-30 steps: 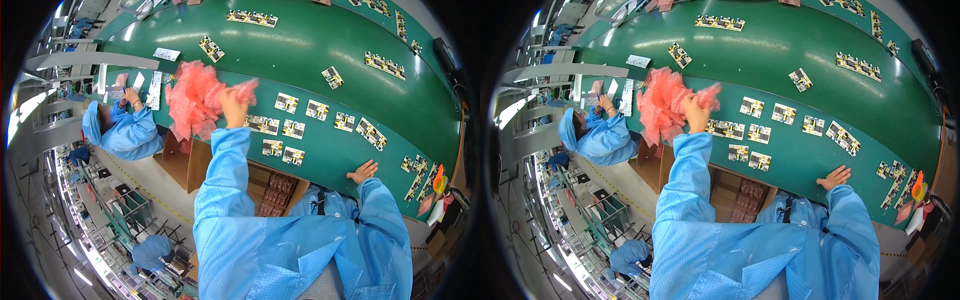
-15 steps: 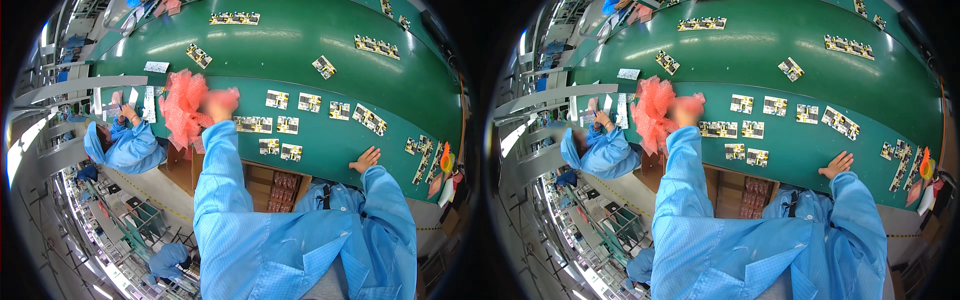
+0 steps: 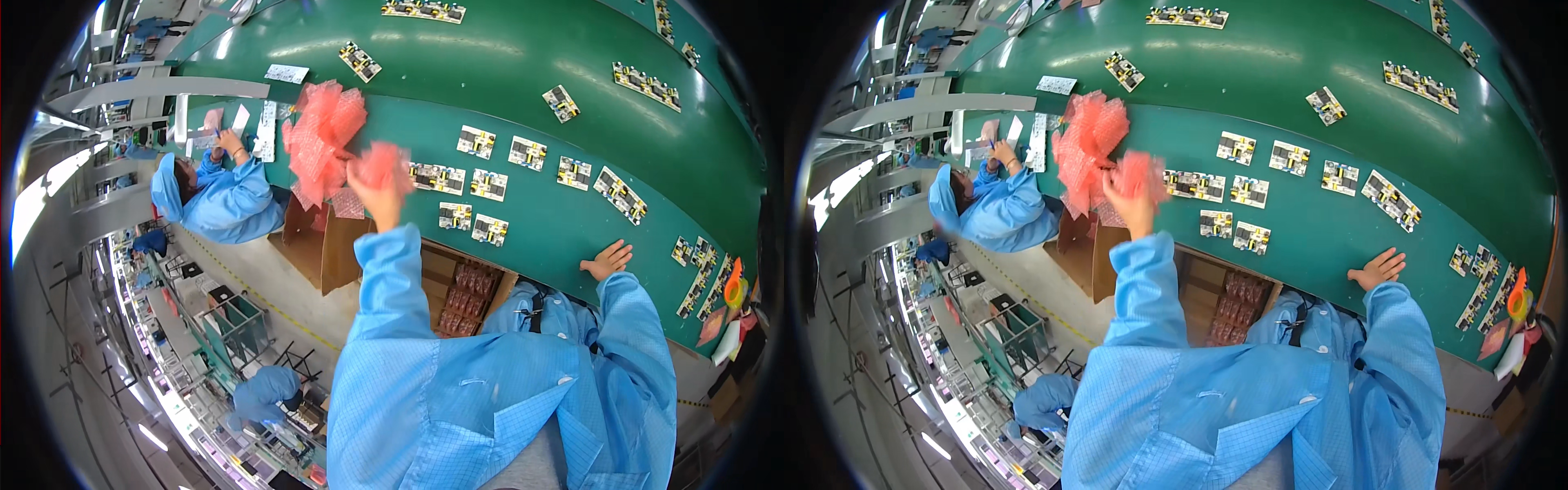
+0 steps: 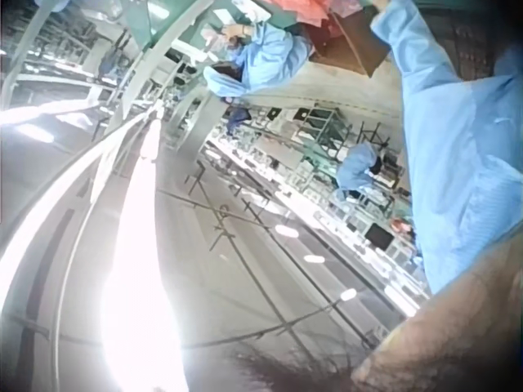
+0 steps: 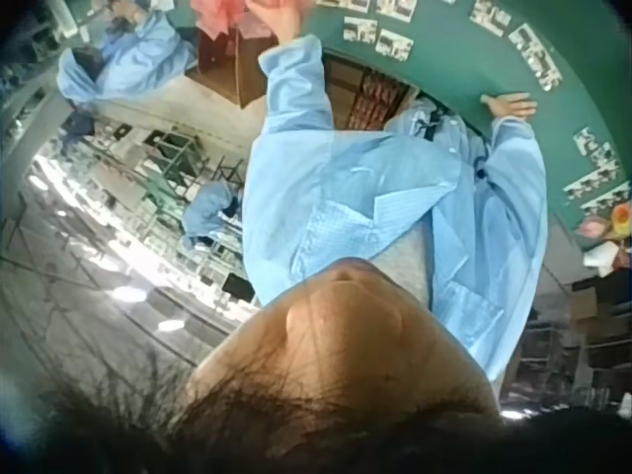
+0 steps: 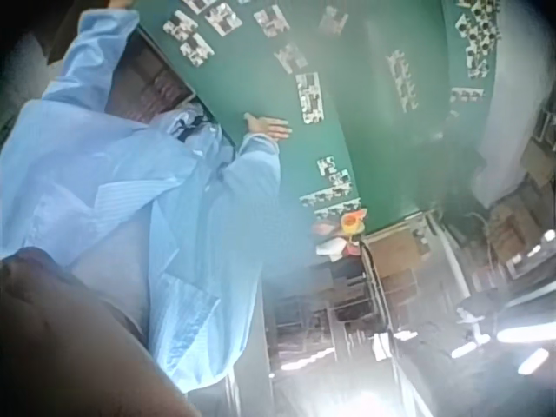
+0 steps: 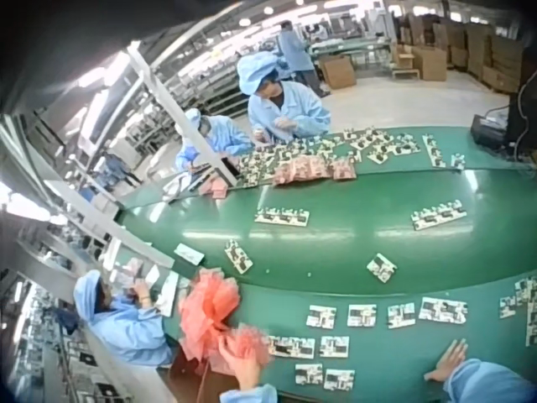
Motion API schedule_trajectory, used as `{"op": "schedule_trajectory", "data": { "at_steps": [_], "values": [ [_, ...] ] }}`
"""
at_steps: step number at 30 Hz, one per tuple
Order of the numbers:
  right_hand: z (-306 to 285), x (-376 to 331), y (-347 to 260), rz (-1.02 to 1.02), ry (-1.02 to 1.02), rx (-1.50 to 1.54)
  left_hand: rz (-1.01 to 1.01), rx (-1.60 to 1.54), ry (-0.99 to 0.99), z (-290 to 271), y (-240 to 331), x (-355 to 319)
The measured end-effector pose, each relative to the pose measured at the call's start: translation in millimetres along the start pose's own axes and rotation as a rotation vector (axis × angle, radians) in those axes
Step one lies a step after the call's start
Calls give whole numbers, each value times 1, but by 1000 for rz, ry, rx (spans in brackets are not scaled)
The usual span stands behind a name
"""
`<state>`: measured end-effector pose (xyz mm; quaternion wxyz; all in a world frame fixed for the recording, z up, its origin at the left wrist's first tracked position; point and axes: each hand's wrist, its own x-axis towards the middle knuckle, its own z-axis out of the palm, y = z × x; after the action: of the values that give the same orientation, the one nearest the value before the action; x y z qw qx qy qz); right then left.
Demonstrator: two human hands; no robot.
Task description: Picking up multiple circuit board components from an assembly line and placing them into a cardboard shipping box.
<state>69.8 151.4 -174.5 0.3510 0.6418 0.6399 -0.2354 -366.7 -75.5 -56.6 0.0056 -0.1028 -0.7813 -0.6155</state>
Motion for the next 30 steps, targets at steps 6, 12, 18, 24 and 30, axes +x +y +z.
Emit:
{"op": "schedule_trajectory", "data": {
  "at_steps": [6, 12, 18, 24, 30],
  "values": [
    [4, 3, -4, 0, 8, -20, -514, -349, 47, -113, -107, -22],
    [8, 11, 0, -56, 47, -13, -781, -303, -207, -133, -176, 22],
    [18, 20, 8, -40, 68, -17, -554, -311, -234, -109, -145, 13],
    [10, 12, 5, -20, 30, -5, -391, -267, -312, -86, -74, -26],
    [13, 13, 12, -43, 64, 17, 18, 168, -296, 7, -3, -24]
  ]
}}
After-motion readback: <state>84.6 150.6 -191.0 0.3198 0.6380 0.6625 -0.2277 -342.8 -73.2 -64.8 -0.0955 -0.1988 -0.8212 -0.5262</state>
